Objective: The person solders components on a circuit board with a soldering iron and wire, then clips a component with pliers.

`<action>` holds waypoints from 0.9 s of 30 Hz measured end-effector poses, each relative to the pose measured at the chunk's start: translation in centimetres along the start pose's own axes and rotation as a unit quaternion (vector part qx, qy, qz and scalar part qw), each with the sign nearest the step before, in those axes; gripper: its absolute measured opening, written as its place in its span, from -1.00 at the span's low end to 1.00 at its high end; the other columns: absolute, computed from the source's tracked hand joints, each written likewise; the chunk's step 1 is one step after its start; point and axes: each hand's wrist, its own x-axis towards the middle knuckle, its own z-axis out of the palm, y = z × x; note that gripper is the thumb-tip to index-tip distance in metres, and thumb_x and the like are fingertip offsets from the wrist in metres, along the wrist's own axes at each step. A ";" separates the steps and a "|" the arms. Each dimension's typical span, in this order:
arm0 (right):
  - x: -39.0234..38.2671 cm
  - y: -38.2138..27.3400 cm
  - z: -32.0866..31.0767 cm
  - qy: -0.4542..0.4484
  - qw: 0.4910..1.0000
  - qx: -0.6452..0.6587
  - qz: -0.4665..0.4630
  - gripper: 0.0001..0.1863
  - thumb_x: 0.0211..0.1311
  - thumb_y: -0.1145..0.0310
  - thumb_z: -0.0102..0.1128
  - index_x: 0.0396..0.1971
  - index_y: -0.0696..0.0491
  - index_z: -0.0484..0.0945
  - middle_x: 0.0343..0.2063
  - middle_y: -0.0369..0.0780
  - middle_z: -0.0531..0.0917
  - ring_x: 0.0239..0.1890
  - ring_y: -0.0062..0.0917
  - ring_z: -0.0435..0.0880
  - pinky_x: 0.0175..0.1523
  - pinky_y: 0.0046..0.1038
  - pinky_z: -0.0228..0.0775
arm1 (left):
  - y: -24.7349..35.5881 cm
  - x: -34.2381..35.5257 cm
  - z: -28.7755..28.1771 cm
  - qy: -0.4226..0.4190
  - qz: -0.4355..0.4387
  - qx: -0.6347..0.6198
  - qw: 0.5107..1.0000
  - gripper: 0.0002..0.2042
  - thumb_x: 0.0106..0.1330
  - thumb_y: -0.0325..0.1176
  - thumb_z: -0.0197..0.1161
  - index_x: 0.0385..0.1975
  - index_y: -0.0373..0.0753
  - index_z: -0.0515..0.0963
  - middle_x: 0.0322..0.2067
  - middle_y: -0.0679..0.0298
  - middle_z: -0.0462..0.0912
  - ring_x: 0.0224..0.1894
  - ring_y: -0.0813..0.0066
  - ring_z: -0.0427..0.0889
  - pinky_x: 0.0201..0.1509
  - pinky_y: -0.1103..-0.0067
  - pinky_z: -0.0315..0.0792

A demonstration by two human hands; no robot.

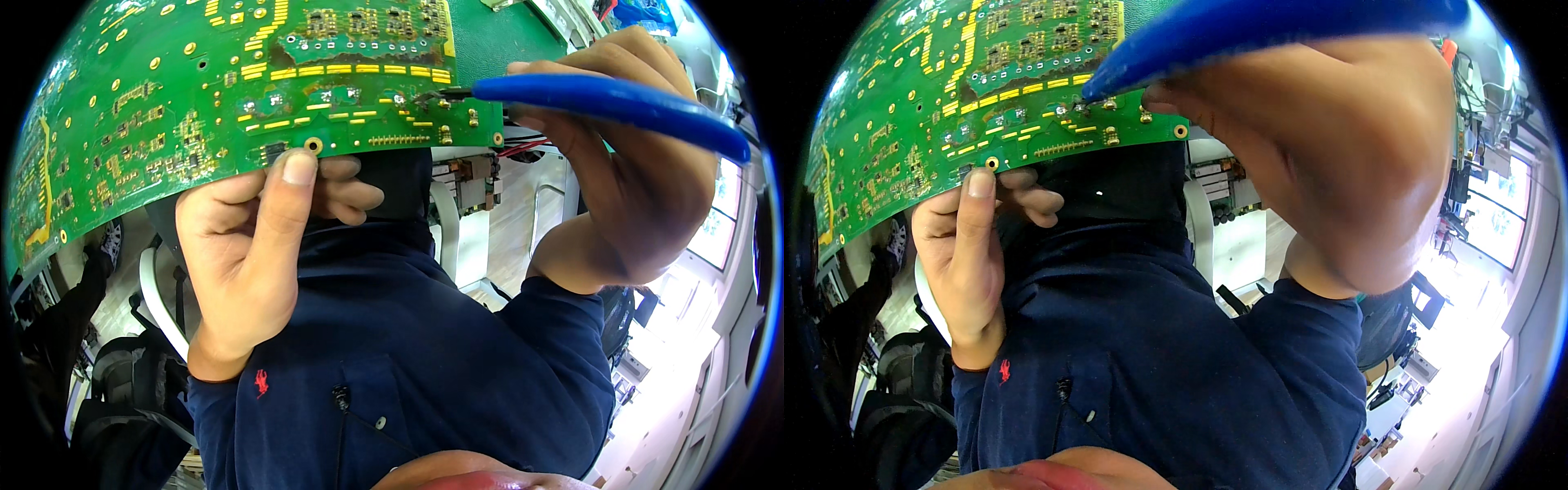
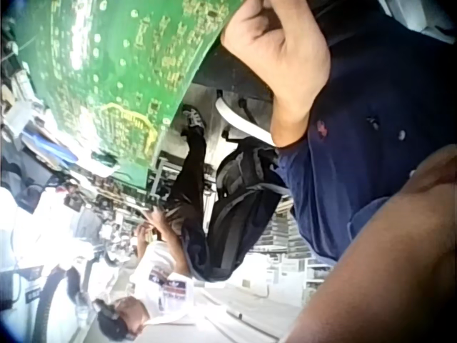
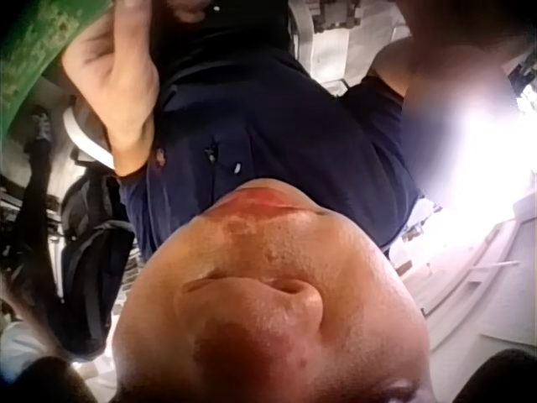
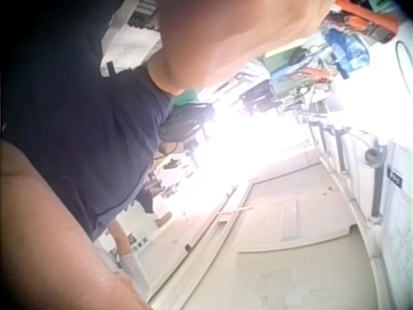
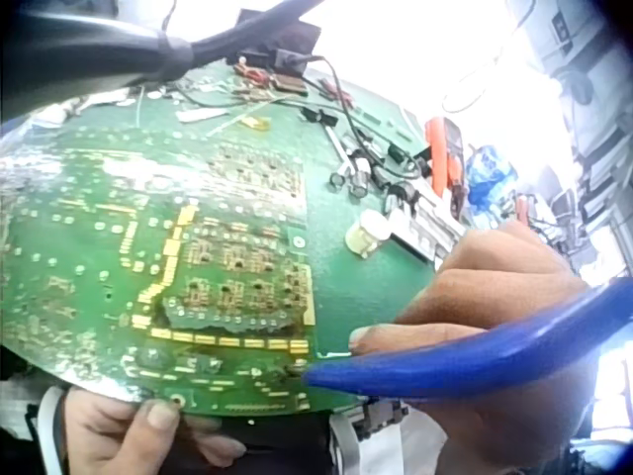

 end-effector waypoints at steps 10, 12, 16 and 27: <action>1.3 -0.5 -0.6 -0.012 1.000 -0.006 0.007 -0.72 -0.24 0.53 0.38 -0.39 0.20 0.66 -0.49 -0.16 0.63 -0.44 -0.47 0.56 -0.36 -0.52 0.29 | -0.1 -0.1 0.1 0.004 0.000 -0.016 1.000 -0.69 0.39 -0.32 0.01 -0.33 -0.53 0.53 -0.49 -0.03 0.64 -0.50 0.38 0.59 -0.32 0.54 0.49; 0.8 -0.7 -0.3 -0.007 1.000 -0.013 0.027 -0.72 -0.27 0.52 0.40 -0.41 0.20 0.66 -0.51 -0.16 0.63 -0.44 -0.47 0.56 -0.36 -0.52 0.30 | -0.2 -0.1 0.0 0.005 -0.002 -0.023 1.000 -0.69 0.39 -0.32 0.01 -0.32 -0.53 0.53 -0.49 -0.03 0.64 -0.50 0.39 0.59 -0.32 0.55 0.49; 0.7 -1.6 -0.1 0.012 0.997 -0.041 0.065 -0.75 -0.29 0.52 0.43 -0.47 0.20 0.65 -0.53 -0.17 0.62 -0.43 -0.47 0.58 -0.32 -0.51 0.33 | -0.4 0.0 -0.1 -0.003 0.004 -0.021 1.000 -0.69 0.39 -0.32 0.01 -0.33 -0.53 0.53 -0.50 -0.02 0.64 -0.51 0.38 0.59 -0.34 0.55 0.49; -0.3 -4.2 2.2 0.127 0.974 -0.084 0.166 -0.80 -0.20 0.46 0.43 -0.50 0.19 0.65 -0.54 -0.18 0.66 -0.46 -0.47 0.65 -0.32 -0.55 0.40 | -0.2 0.0 0.0 -0.013 0.006 -0.019 1.000 -0.68 0.39 -0.32 0.00 -0.33 -0.53 0.53 -0.51 -0.03 0.64 -0.54 0.38 0.59 -0.36 0.56 0.49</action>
